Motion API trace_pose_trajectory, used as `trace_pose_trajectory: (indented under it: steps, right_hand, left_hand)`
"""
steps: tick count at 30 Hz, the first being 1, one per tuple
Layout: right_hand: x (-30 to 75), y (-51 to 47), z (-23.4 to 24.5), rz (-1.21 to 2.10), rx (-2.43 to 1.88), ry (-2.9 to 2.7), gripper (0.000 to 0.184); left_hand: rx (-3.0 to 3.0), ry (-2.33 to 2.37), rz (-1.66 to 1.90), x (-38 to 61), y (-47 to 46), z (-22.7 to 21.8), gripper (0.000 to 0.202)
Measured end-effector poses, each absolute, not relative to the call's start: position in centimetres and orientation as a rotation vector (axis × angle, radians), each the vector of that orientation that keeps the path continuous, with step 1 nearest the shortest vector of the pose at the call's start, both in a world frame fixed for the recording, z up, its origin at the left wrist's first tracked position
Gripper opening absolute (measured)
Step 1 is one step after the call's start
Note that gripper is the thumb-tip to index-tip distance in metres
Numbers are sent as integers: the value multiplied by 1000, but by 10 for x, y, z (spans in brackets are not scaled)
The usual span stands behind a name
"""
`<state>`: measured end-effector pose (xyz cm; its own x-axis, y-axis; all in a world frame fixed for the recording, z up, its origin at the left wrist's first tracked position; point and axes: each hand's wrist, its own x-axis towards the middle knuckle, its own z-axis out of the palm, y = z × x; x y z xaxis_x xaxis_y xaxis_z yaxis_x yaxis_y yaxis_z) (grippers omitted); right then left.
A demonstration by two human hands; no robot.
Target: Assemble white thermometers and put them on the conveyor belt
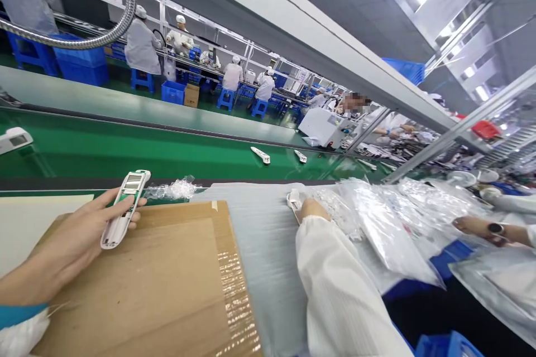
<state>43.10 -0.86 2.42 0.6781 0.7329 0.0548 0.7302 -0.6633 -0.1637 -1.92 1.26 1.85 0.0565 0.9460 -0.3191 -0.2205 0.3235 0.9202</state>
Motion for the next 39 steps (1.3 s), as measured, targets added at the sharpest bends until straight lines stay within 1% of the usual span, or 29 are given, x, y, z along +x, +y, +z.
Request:
trace_pose_trajectory:
  steps: [2, 5, 7, 8, 10, 11, 14, 16, 18, 19, 20, 22, 26, 31, 39]
  right_hand:
    - [446, -18, 24, 123, -2740, -1141, 16]
    - [449, -26, 30, 281, -2652, -1137, 25]
    - [440, -25, 37, 404, -2523, -1152, 24]
    - [431, -23, 39, 469, -2439, -1160, 20]
    - [402, -17, 42, 597, -2239, -1174, 9]
    - [382, -12, 41, 688, -2106, -1167, 8]
    - [302, 2, 29, 1032, -1655, -1076, 23]
    - [243, 9, 18, 1187, -1457, -1037, 24]
    - [193, 12, 7, 1318, -1286, -1039, 19]
    - [173, 12, 2, 1381, -1182, -1040, 21]
    - [158, 11, -2, 1431, -1078, -1034, 27]
    - [143, 10, -8, 1477, -914, -1028, 38]
    - [148, 11, -12, 1472, -816, -1037, 39]
    - [158, 9, -9, 1459, -793, -982, 48]
    - [160, 4, -3, 1467, -748, -1019, 42]
  left_hand:
    - [884, 1174, 1002, -17, 11, 16, 51]
    - [1014, 1228, 953, -13, 9, 11, 62]
    - [1125, 1253, 974, -8, 8, 8, 66]
    - [1186, 1254, 989, -5, 7, 7, 67]
    - [1307, 1237, 992, 2, 5, 2, 62]
    - [1364, 1235, 977, 5, 5, 0, 58]
    - [1527, 1343, 920, 14, 2, -7, 53]
    - [1626, 1421, 936, 17, 0, -9, 49]
    - [1699, 1420, 1011, 17, -1, -9, 45]
    - [1715, 1402, 1058, 17, -2, -9, 43]
    - [1712, 1385, 1099, 16, -2, -8, 42]
    - [1658, 1357, 1148, 14, -2, -6, 41]
    - [1549, 1240, 1200, 12, 0, -2, 39]
    - [1596, 1241, 1165, 12, 1, -4, 33]
    - [1474, 1070, 1232, 11, 6, -10, 33]
